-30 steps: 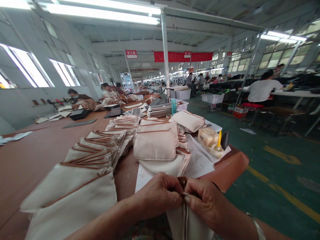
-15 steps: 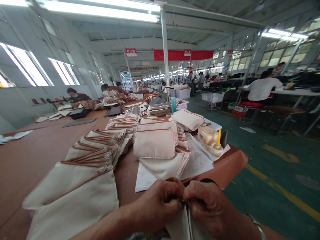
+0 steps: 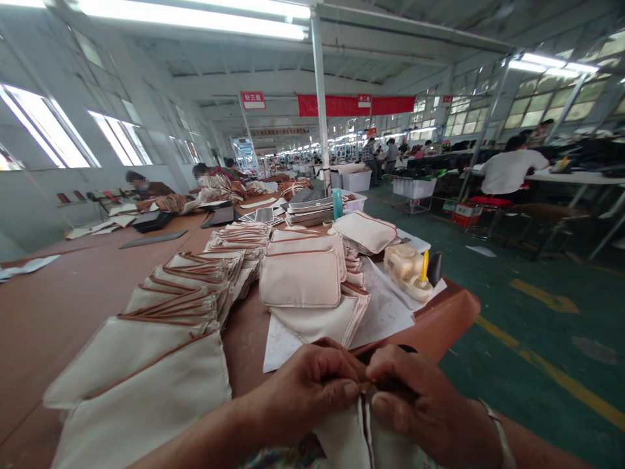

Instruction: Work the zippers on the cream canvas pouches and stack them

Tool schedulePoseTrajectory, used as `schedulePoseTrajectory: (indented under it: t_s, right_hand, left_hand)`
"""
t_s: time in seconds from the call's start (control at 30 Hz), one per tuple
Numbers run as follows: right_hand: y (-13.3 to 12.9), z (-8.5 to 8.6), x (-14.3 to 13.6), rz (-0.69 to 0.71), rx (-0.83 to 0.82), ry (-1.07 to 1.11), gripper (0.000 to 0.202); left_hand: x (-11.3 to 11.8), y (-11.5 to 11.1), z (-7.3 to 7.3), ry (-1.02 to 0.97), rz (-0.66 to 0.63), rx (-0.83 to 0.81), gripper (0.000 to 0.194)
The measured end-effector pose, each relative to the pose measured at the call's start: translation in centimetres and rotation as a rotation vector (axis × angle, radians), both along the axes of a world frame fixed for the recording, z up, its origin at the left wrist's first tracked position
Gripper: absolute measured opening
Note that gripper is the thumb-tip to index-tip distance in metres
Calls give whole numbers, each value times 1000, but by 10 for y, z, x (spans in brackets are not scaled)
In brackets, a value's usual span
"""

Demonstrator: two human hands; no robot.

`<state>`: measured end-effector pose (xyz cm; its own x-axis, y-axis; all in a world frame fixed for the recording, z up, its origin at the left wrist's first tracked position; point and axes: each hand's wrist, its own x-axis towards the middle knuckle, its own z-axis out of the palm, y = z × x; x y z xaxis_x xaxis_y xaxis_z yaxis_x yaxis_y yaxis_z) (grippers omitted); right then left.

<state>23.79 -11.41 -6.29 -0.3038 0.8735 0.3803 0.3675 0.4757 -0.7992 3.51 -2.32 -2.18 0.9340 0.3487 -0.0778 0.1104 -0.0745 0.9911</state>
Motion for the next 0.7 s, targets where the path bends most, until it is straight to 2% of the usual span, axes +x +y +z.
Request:
schedulePoseTrajectory:
  t_s: [0.1,0.2,0.3,0.4,0.5,0.6,0.7]
  right_hand:
    - [2,10,3,19,-263,147,34]
    - [9,20,4,100,-370,142,41]
    - [14,22,5,176,-419,157,38]
    - [15,17,5,196,-471,335,37]
    - [14,15,3,164,-564,493,42]
    - [12,21,1,152,-636,479,43]
    - [9,30,1,123,-549,381,33]
  left_hand:
    - [-3,1,3,46,-4,63,39]
    - [-5,1,3,45,-7,124,39]
    - [-6,-1,5,33,-10,96,38]
    - [-9,-1,8,7,15,31,37]
    - [-11,1,11,-17,20,47,36]
    - [-11,3,13,-38,3,43,36]
    - [-11,3,9,-48,27,-38,38]
